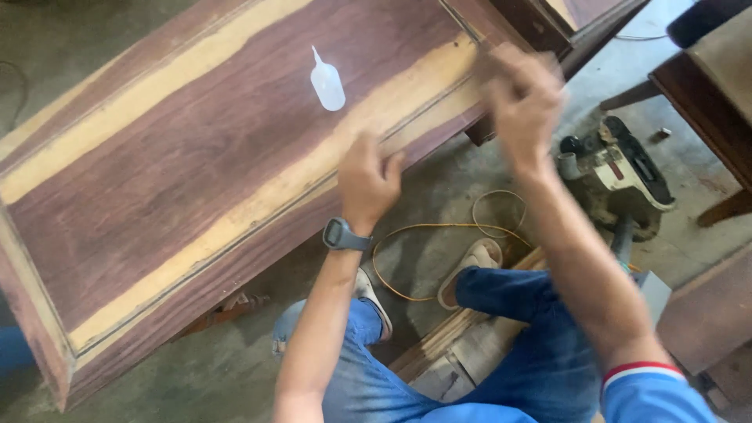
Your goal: The person applies glue from a white bottle onto the seams of a wooden panel and then rubs the area with a small piece of sandpaper. The person repeats this process along the seams of the panel.
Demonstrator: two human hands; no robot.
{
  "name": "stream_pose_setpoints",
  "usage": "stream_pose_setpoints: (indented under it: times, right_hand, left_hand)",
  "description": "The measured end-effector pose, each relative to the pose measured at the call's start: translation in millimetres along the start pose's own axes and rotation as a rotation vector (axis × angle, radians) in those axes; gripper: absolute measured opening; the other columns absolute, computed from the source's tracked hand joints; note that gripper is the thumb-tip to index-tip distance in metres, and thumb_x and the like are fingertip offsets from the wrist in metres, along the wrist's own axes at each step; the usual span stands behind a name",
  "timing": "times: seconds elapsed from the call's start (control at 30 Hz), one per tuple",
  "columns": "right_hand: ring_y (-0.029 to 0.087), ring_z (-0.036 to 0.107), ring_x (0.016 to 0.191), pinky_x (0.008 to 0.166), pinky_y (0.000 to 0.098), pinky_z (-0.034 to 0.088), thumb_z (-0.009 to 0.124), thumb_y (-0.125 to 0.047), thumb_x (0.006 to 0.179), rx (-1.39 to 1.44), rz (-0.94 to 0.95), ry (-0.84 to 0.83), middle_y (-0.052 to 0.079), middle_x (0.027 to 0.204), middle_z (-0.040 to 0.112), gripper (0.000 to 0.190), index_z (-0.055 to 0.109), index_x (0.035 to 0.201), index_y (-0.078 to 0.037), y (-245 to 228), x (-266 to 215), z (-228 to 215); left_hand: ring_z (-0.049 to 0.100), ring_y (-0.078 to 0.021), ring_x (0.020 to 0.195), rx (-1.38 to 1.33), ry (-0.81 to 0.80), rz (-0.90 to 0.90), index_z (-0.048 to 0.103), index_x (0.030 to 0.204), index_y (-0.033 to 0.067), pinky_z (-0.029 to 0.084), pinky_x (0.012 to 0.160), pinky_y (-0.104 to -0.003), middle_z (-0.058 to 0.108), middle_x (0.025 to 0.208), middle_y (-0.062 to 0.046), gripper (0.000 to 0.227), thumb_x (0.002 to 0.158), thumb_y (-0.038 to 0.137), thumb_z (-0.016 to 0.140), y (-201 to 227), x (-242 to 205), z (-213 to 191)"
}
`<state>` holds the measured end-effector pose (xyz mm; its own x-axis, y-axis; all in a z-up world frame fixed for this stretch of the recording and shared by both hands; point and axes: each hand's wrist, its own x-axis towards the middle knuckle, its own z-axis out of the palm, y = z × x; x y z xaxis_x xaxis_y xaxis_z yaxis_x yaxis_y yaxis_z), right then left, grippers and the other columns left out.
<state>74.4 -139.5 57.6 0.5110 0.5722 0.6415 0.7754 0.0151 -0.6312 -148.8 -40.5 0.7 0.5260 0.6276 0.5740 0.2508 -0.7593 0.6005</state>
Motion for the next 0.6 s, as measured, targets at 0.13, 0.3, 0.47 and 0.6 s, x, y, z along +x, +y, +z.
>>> stream_pose_setpoints:
  times: [0.13, 0.3, 0.47, 0.6]
  right_hand:
    - [0.032, 0.060, 0.092, 0.077, 0.0416, 0.054, 0.076, 0.002, 0.096, -0.402, -0.357, 0.005, 0.012, 0.099, 0.059, 0.023, 0.075, 0.119, 0.001, 54, 8, -5]
    - [0.033, 0.057, 0.094, 0.059, 0.0430, 0.057, 0.065, -0.005, 0.080, -0.717, -0.570, -0.503, 0.003, 0.125, 0.071, 0.059, 0.075, 0.138, -0.015, 83, 0, 4]
    - [0.033, 0.054, 0.111, 0.084, 0.0415, 0.057, 0.065, 0.002, 0.070, -0.693, -0.490, -0.674, 0.007, 0.147, 0.067, 0.077, 0.069, 0.146, -0.009, 72, -7, -5]
    - [0.044, 0.053, 0.110, 0.095, 0.0438, 0.050, 0.064, -0.005, 0.063, -0.535, -0.471, -0.642, 0.012, 0.142, 0.070, 0.083, 0.071, 0.145, -0.007, 88, 7, -2]
  left_hand:
    - [0.052, -0.0346, 0.136, 0.429, -0.348, 0.259, 0.058, 0.142, 0.0153, 0.036, 0.116, -0.058, 0.057, 0.146, -0.012, 0.067, 0.082, 0.031, 0.083, -4, -14, 28]
    - [0.068, -0.0343, 0.121, 0.771, -0.085, 0.572, 0.059, 0.137, 0.0055, 0.059, 0.103, -0.047, 0.067, 0.133, -0.020, 0.036, 0.110, 0.027, 0.048, -9, -16, 46]
    - [0.069, -0.0348, 0.121, 0.776, -0.082, 0.581, 0.056, 0.138, 0.0024, 0.062, 0.100, -0.045, 0.066, 0.133, -0.021, 0.037, 0.111, 0.027, 0.048, -15, -19, 52]
    - [0.065, -0.0354, 0.127, 0.718, -0.150, 0.520, 0.057, 0.141, 0.0065, 0.056, 0.107, -0.048, 0.063, 0.140, -0.019, 0.040, 0.106, 0.021, 0.044, -11, -20, 57]
